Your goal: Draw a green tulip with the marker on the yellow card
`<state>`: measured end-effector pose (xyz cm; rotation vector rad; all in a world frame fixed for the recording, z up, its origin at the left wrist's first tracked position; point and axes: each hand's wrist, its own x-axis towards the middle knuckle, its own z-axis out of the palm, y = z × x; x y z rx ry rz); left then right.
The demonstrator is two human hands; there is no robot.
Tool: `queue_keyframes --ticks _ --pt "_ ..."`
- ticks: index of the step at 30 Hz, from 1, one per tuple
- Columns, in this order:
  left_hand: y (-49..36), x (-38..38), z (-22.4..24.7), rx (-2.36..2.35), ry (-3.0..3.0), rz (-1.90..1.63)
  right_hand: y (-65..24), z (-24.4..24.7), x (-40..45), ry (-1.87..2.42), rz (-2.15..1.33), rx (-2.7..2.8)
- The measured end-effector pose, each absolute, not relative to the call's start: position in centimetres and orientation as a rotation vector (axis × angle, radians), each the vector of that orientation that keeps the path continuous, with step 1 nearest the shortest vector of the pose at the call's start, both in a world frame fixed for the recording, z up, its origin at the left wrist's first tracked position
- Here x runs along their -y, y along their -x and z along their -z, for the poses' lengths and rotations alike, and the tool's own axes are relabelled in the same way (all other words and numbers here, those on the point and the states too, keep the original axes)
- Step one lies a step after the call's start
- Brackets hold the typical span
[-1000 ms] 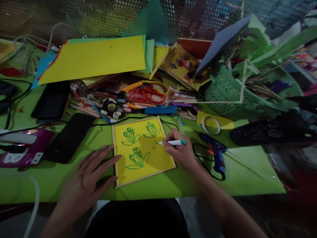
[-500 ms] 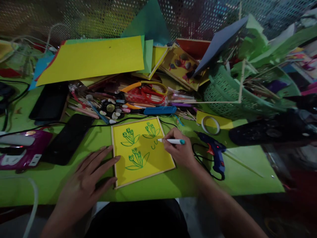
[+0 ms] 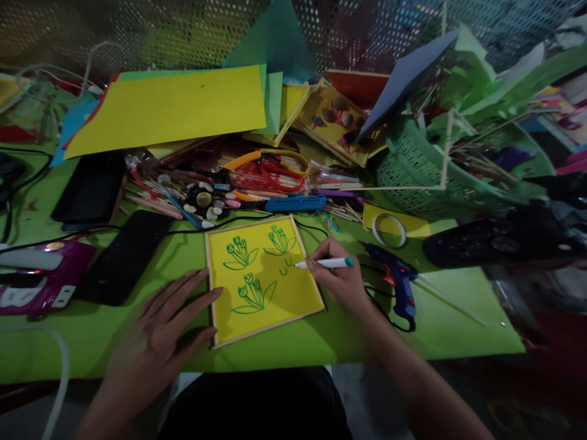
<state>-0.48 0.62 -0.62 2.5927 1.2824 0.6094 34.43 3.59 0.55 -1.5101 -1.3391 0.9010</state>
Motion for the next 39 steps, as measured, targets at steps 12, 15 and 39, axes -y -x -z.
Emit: queue_keyframes --ticks 12,15,39 --pt "0.59 -0.66 0.59 -1.27 -2.615 -0.562 -34.18 -0.99 -3.49 1.527 -0.912 1.411" --pt "0.59 -0.63 0.58 -1.277 -2.615 -0.567 -34.25 -0.86 -3.53 1.523 -0.904 1.435" --pt "0.55 -0.67 0.54 -1.264 -2.639 -0.567 -34.02 -1.23 -3.78 1.563 -0.917 1.463"
